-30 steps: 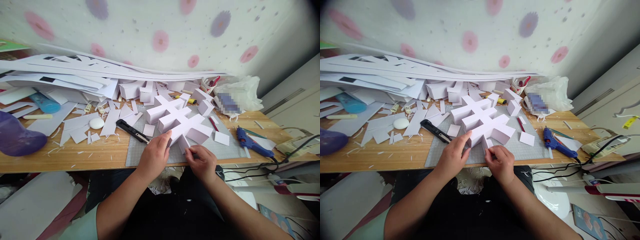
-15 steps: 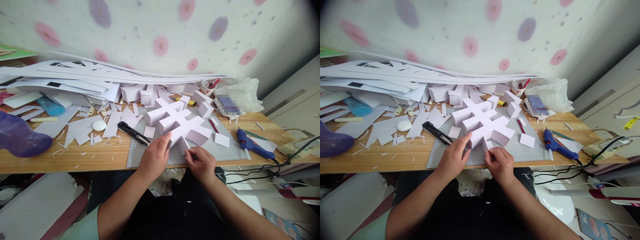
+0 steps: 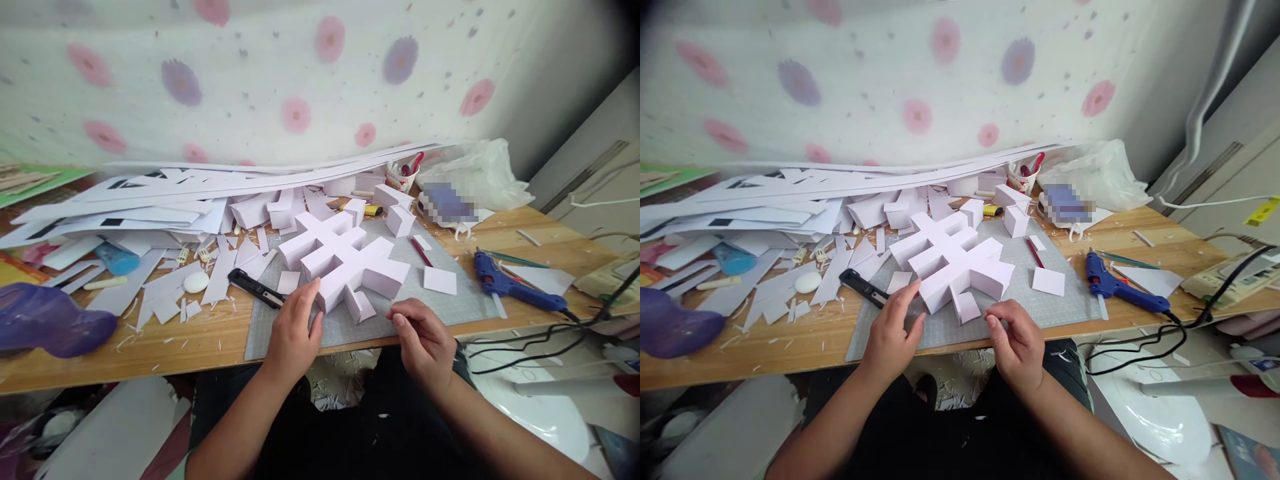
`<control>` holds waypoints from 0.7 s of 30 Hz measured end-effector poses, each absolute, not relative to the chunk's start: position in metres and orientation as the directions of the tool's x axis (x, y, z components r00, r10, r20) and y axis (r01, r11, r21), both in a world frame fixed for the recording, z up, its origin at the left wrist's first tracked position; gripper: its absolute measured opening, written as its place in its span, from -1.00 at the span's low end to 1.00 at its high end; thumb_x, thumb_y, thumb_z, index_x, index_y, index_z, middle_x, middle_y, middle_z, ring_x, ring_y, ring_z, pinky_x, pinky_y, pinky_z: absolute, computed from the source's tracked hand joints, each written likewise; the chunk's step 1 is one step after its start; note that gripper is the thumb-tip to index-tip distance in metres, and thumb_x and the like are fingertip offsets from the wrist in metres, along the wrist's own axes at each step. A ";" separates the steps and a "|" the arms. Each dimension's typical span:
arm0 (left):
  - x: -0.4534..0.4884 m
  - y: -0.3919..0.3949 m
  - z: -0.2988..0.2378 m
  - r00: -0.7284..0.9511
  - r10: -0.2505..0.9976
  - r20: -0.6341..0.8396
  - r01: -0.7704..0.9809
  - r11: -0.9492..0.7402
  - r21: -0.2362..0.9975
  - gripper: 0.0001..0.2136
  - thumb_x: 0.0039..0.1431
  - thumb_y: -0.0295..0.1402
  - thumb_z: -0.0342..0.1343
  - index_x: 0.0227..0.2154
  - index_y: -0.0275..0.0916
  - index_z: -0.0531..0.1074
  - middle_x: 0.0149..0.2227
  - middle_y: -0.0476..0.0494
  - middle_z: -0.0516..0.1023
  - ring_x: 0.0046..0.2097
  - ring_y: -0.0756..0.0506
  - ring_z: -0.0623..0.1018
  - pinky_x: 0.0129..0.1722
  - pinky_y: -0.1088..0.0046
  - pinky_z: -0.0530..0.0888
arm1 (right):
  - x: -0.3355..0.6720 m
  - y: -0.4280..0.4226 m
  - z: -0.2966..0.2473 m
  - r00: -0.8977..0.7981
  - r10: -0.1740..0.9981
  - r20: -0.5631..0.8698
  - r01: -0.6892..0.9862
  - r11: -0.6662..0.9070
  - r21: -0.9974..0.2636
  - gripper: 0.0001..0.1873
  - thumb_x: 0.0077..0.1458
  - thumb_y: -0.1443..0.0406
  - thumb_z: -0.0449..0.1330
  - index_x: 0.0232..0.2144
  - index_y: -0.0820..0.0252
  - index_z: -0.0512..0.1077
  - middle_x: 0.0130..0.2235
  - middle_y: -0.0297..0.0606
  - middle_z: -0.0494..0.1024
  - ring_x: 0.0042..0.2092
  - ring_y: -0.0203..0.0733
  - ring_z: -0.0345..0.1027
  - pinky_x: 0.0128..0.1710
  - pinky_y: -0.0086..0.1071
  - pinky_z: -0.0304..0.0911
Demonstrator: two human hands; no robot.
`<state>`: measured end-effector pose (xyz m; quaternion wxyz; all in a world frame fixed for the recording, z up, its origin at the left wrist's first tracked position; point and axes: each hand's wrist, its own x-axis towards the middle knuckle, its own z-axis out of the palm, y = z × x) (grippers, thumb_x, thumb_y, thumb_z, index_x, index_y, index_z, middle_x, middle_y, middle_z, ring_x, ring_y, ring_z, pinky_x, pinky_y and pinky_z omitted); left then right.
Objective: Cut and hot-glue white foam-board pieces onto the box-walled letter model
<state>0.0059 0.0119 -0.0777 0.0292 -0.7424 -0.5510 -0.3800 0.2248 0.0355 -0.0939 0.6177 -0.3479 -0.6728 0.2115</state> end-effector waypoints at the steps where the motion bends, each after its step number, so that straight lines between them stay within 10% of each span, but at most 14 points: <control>1: 0.006 0.012 -0.077 0.102 0.793 0.601 0.845 -0.388 0.369 -0.46 0.17 -0.56 -0.01 0.20 -0.13 0.09 0.06 -0.28 0.39 0.10 -0.20 0.41 0.05 0.12 0.44 | 0.228 0.036 -0.093 -0.023 0.707 0.707 0.224 0.693 -0.686 -0.81 0.10 0.45 0.12 -0.24 0.13 0.43 -0.39 -0.28 0.47 -0.37 -0.20 0.37 -0.39 -0.31 0.29; 9: 0.010 0.011 -0.072 0.141 0.751 0.645 0.870 -0.405 0.281 -0.46 0.13 -0.58 0.05 0.18 -0.16 0.15 0.10 -0.30 0.32 0.13 -0.20 0.36 0.09 0.14 0.40 | 0.237 0.040 -0.091 -0.295 0.580 0.759 0.371 0.802 -0.469 -0.56 0.04 0.53 0.15 -0.03 0.11 0.40 -0.32 -0.22 0.48 -0.34 -0.19 0.35 -0.39 -0.31 0.31; 14: 0.010 0.012 -0.070 0.151 0.745 0.650 0.883 -0.397 0.250 -0.46 0.13 -0.56 0.07 0.17 -0.14 0.17 0.11 -0.29 0.31 0.13 -0.22 0.36 0.09 0.12 0.38 | 0.270 0.063 -0.084 -0.168 0.543 0.823 0.566 0.737 -0.371 -0.64 0.05 0.49 0.16 -0.09 0.13 0.41 -0.31 -0.20 0.48 -0.30 -0.17 0.36 -0.33 -0.29 0.33; 21: 0.008 0.014 -0.072 0.143 0.730 0.669 0.880 -0.402 0.251 -0.51 0.15 -0.54 0.05 0.16 -0.15 0.19 0.08 -0.27 0.34 0.10 -0.22 0.39 0.06 0.15 0.40 | 0.336 0.103 -0.079 -0.308 0.809 0.501 0.917 0.393 -0.071 -0.58 -0.03 0.37 0.16 -0.06 0.31 0.44 -0.02 -0.01 0.52 -0.05 0.13 0.32 -0.05 -0.03 0.26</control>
